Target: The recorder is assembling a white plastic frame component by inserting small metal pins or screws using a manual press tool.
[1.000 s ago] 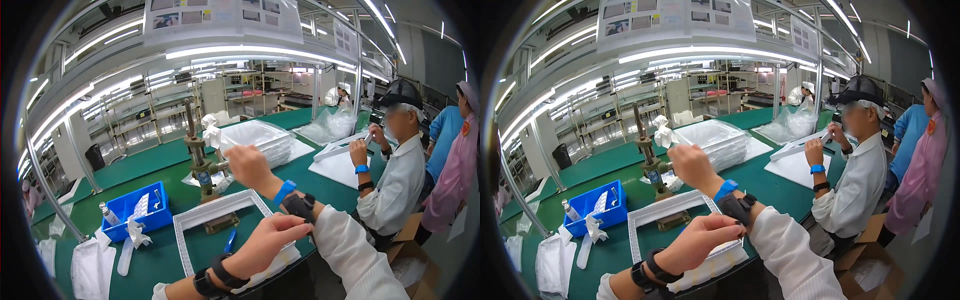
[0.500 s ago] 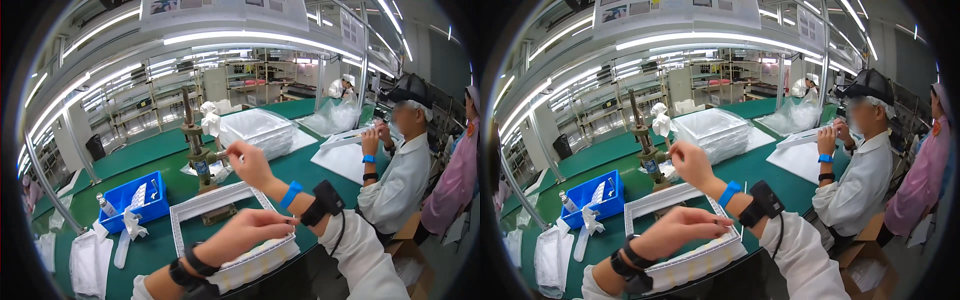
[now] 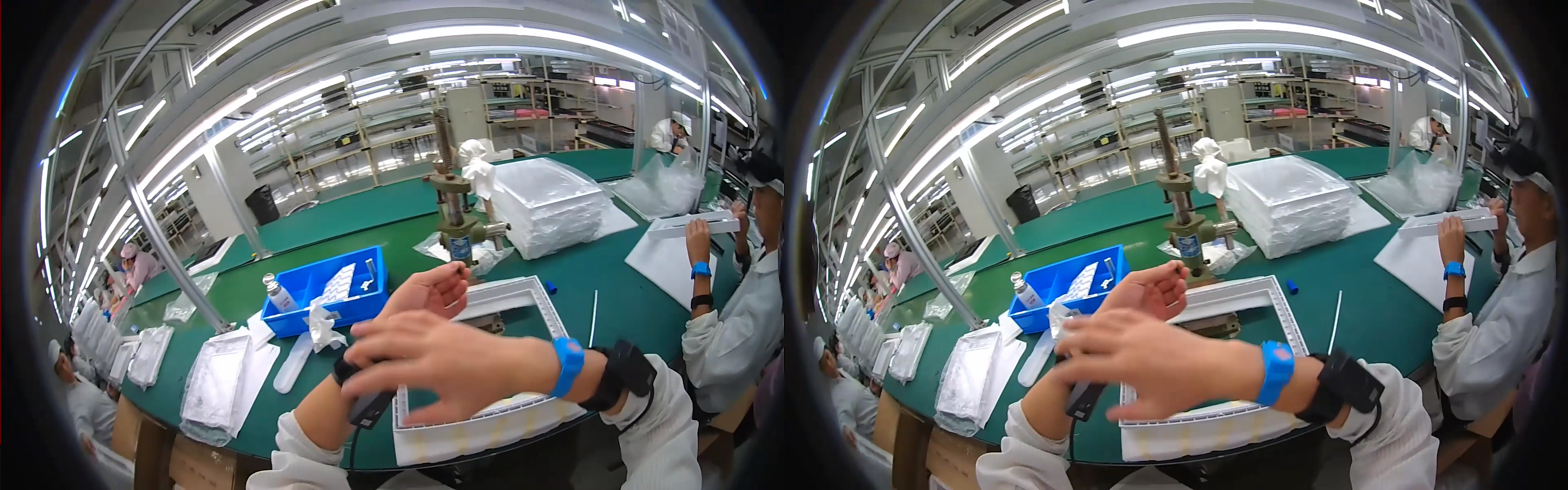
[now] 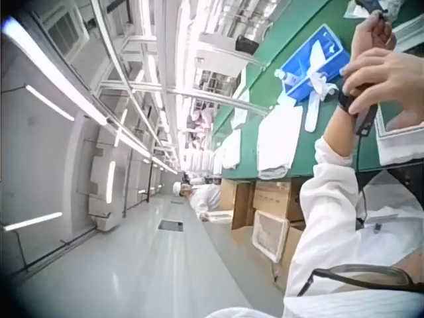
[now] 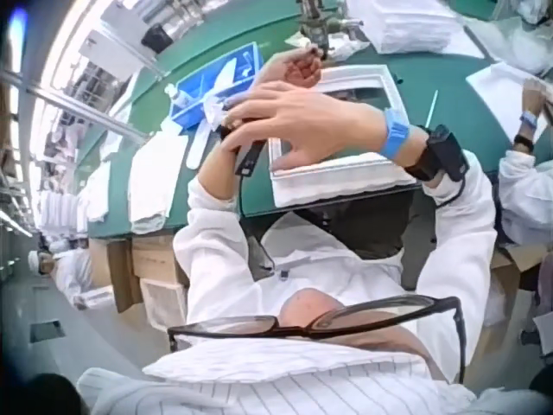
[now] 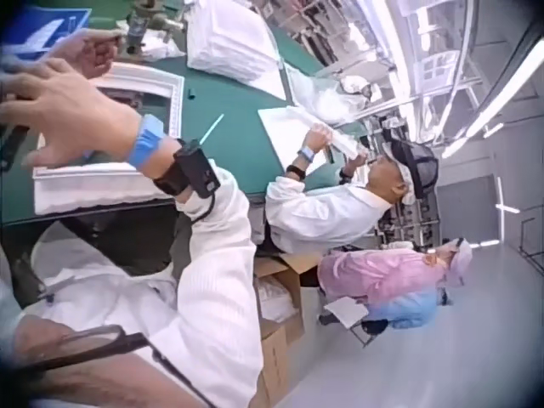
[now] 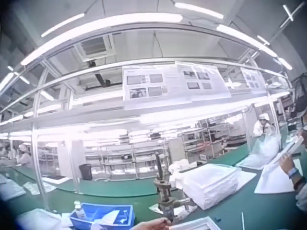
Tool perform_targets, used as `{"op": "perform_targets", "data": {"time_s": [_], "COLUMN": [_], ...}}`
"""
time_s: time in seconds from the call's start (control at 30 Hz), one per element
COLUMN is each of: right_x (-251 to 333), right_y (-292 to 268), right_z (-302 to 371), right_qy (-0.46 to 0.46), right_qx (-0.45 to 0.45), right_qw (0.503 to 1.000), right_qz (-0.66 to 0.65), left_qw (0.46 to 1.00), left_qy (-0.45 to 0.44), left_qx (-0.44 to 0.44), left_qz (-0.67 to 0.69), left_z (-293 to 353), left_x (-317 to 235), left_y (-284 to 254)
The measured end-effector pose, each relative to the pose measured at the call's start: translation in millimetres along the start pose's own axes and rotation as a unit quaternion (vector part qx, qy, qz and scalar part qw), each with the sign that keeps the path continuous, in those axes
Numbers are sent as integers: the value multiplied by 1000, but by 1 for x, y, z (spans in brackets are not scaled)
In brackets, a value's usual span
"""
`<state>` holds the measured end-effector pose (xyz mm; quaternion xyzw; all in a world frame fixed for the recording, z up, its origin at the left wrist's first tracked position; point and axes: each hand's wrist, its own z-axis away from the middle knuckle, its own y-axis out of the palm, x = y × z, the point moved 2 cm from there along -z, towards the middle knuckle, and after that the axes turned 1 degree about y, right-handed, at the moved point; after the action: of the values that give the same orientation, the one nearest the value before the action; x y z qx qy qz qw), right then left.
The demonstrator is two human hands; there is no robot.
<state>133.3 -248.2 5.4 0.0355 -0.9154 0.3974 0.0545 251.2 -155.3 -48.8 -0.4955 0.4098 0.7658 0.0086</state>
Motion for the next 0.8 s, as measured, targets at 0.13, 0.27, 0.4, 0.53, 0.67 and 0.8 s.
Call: {"op": "perform_targets", "data": {"time_s": [0.13, 0.27, 0.4, 0.53, 0.67, 0.8], "right_x": [-18, -19, -12, -2, -17, -30], "right_y": [36, 43, 38, 47, 49, -9], "right_z": [4, -1, -7, -36, -25, -13], "right_qy": [-57, -30, 99, 186, 220, 239], "right_qx": [46, 25, 41, 103, 121, 19], "right_qw": [994, 999, 993, 974, 959, 962], "right_qz": [85, 34, -57, -77, -130, -132], "left_qw": [1000, 969, 561, 180, 296, 523], "left_qy": [12, 76, 365, 475, 434, 400], "left_qx": [5, -24, -72, 48, 94, -6], "left_qz": [-18, -234, -740, -860, -846, -753], "left_z": [-7, -20, -19, -3, -10, -22], "left_x": [9, 21, 51, 77, 82, 45], "left_y": [10, -4, 29, 54, 33, -50]}}
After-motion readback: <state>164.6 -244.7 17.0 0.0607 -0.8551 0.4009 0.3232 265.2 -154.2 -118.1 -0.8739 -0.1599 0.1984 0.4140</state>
